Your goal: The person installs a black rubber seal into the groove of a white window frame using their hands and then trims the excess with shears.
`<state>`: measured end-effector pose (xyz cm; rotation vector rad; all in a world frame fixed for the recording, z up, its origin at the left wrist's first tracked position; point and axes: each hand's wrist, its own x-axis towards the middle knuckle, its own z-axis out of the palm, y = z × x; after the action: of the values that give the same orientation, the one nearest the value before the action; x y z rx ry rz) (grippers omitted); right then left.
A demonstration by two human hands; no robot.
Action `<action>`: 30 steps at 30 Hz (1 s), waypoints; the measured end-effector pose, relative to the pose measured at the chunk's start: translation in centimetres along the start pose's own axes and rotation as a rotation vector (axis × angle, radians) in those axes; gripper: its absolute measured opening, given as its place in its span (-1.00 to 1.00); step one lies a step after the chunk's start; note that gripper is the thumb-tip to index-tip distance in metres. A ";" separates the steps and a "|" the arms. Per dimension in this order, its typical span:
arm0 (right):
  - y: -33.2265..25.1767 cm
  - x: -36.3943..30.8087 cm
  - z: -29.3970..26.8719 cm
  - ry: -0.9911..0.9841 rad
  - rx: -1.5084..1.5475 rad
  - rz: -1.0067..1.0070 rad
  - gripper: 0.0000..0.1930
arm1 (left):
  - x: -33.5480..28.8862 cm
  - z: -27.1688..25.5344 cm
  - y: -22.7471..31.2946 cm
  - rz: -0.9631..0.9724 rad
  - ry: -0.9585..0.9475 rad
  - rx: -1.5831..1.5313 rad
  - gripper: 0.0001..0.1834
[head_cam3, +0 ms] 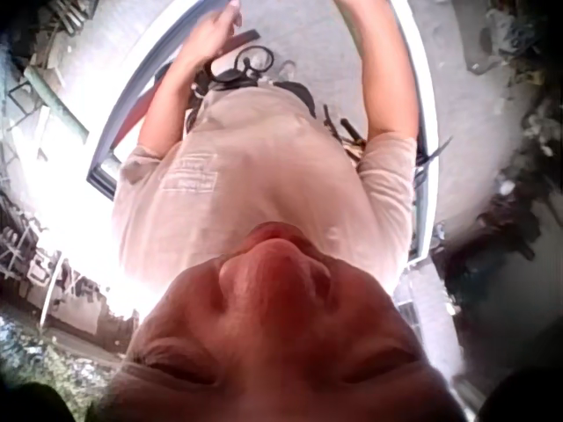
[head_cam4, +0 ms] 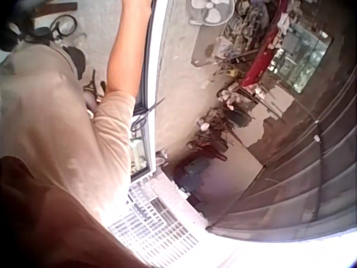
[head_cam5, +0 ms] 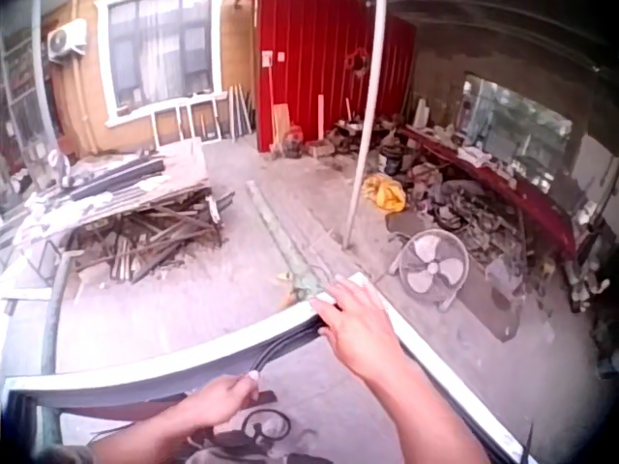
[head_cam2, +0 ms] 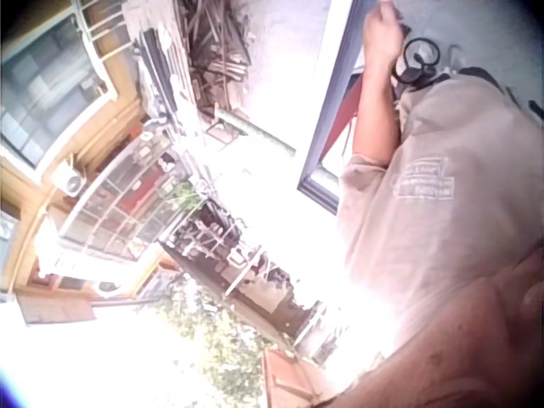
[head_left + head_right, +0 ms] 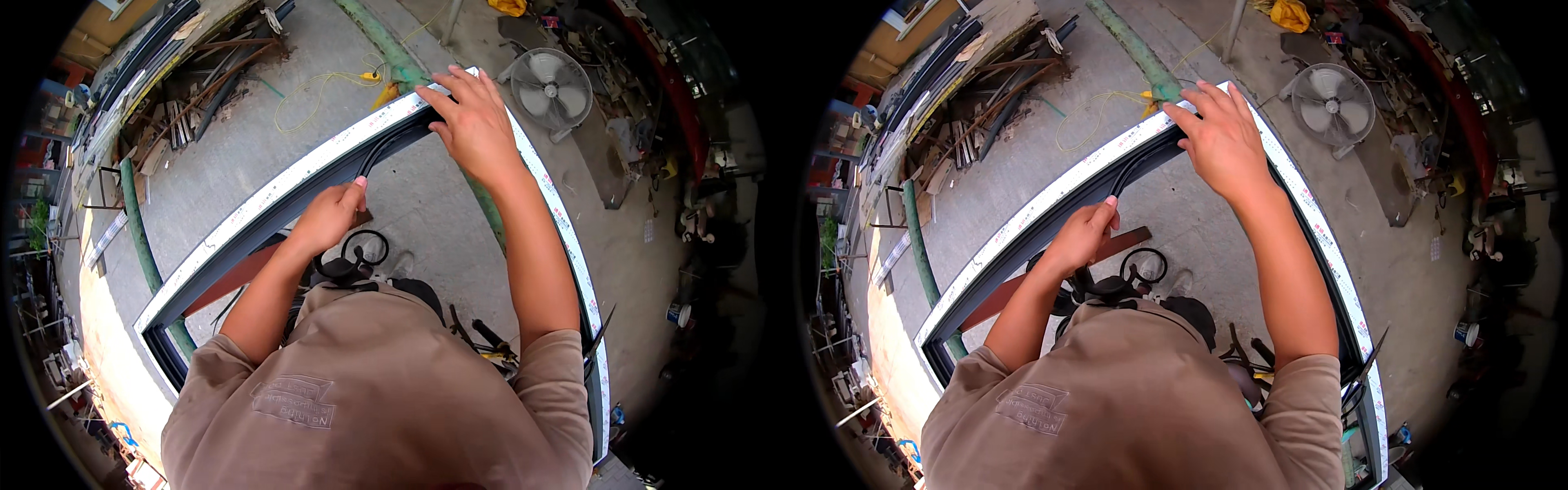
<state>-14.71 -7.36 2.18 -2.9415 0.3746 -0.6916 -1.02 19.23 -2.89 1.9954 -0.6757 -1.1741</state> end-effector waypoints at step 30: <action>-0.3 2.3 2.0 -0.154 0.063 0.023 -0.46 | 0.7 -0.7 0.4 0.006 0.039 -0.151 -0.30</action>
<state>-11.79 -7.63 1.44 -2.9018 0.3642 -0.4610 -0.17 18.71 -2.70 1.8836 -0.5560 -1.1453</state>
